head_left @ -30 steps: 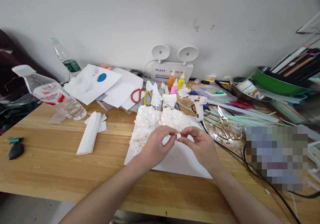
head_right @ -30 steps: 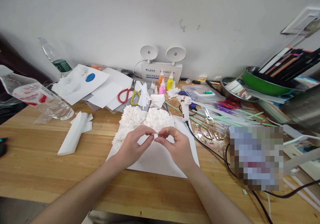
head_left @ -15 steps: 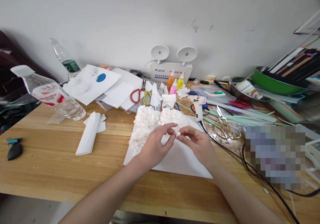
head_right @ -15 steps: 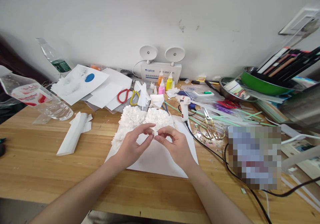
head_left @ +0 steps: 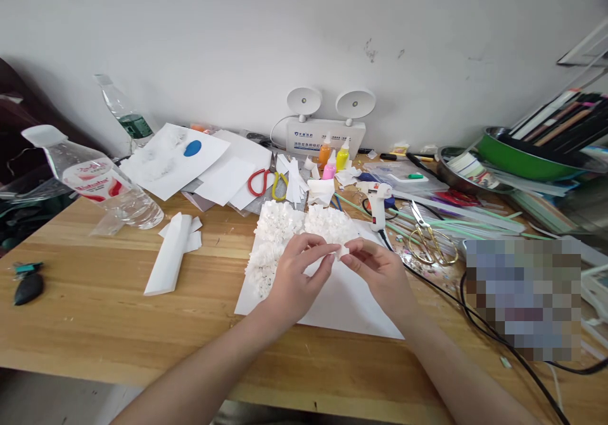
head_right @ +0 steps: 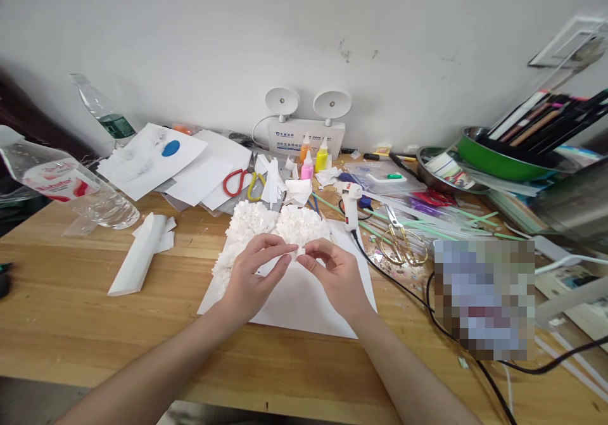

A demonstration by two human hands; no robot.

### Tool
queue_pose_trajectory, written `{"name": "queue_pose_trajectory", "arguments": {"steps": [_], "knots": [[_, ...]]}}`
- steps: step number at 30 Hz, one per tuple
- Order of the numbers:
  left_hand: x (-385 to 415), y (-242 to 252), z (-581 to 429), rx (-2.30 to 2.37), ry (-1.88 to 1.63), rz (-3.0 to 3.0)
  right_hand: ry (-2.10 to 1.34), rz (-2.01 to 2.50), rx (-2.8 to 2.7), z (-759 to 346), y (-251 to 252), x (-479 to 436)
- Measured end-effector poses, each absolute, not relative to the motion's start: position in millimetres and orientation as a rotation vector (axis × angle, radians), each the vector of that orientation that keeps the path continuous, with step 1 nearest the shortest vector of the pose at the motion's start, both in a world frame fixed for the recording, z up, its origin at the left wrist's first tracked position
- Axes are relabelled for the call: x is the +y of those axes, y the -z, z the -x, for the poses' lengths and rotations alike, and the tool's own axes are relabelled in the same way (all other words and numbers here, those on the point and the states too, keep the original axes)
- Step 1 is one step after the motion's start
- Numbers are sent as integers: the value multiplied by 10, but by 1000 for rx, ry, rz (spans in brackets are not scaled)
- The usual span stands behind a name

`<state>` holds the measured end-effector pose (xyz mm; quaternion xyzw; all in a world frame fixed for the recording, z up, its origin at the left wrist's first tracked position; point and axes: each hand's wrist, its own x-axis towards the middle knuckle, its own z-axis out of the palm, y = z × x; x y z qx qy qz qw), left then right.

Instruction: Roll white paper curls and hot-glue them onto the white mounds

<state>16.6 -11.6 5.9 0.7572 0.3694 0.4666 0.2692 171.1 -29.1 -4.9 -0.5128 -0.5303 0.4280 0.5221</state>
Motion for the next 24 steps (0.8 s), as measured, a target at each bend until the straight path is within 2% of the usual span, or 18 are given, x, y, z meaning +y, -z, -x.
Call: {"name": "queue_pose_trajectory", "arguments": {"steps": [11, 24], "knots": [[-148, -125, -168, 969, -1079, -1911, -1022, 1184, -1312, -1710, 48, -292], [-144, -102, -186, 931, -1148, -1915, -1135, 1170, -1021, -1665, 121, -303]]}}
